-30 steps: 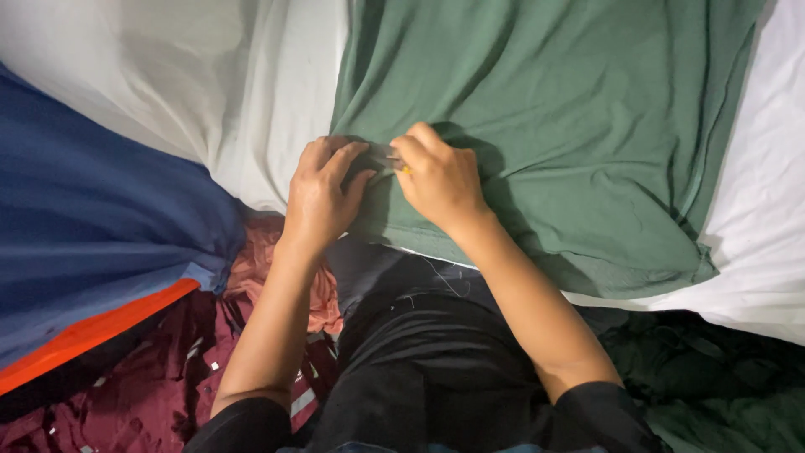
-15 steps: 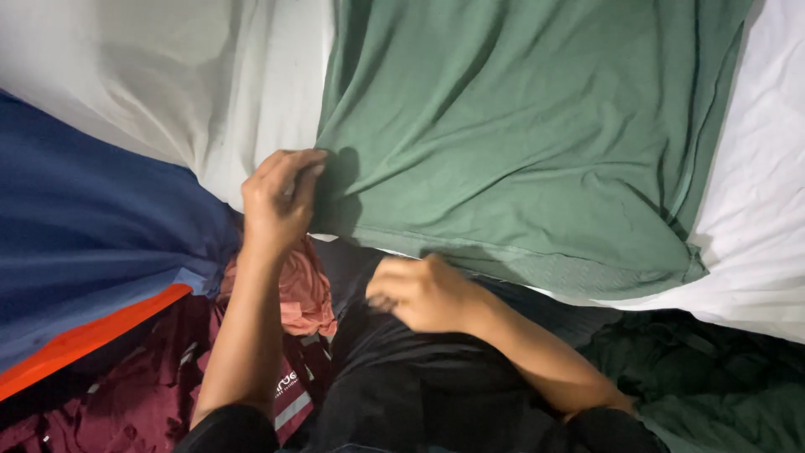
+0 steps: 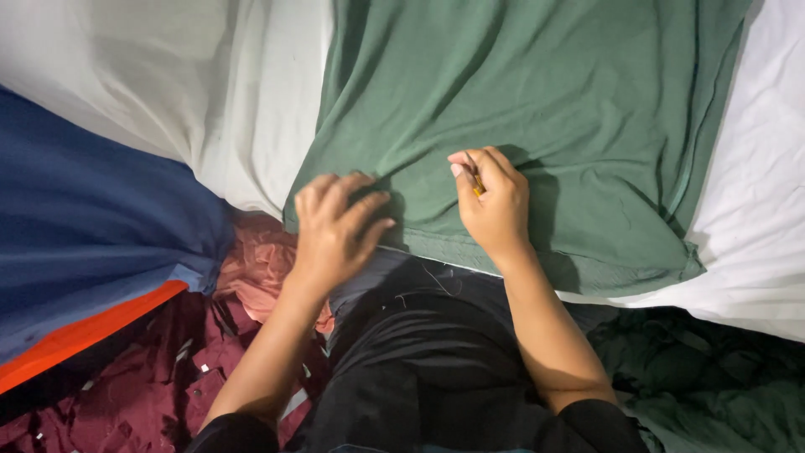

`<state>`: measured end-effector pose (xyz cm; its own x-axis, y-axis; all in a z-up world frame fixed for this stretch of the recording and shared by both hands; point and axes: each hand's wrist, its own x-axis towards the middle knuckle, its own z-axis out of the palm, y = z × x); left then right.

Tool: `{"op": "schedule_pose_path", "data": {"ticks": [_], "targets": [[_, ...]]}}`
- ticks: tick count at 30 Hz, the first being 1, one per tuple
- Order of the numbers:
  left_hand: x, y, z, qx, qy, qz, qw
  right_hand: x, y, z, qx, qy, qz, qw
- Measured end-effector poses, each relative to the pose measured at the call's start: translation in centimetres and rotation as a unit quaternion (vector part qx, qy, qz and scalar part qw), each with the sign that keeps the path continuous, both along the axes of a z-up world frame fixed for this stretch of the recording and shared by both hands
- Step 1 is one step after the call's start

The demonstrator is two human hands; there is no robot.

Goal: The person lays a green shirt on a white bedsheet and uses yellow-handled scissors to cut the bottom hem and sleeve cuffs. The person repeatedly folds and unfolds the fabric to access different sections for cutting.

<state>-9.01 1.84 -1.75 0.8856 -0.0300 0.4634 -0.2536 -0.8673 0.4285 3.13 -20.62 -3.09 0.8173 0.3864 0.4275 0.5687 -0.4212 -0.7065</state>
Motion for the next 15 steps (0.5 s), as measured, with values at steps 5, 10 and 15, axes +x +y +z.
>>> {"op": "schedule_pose_path", "data": {"ticks": [5, 10, 15], "targets": [[-1.0, -0.6, -1.9, 0.028, -0.025, -0.017, 0.999, -0.4, -0.7, 0.2, 0.07, 0.055, 0.0, 0.996], [-1.6, 0.2, -1.5, -0.058, -0.004, -0.099, 0.993, -1.3, -2.4, 2.1, 0.116, 0.052, -0.047, 0.991], [-1.9, 3.3, -2.0, -0.079, -0.031, -0.065, 0.994, -1.0, -10.4, 4.1, 0.019, -0.058, -0.166, 0.984]]}}
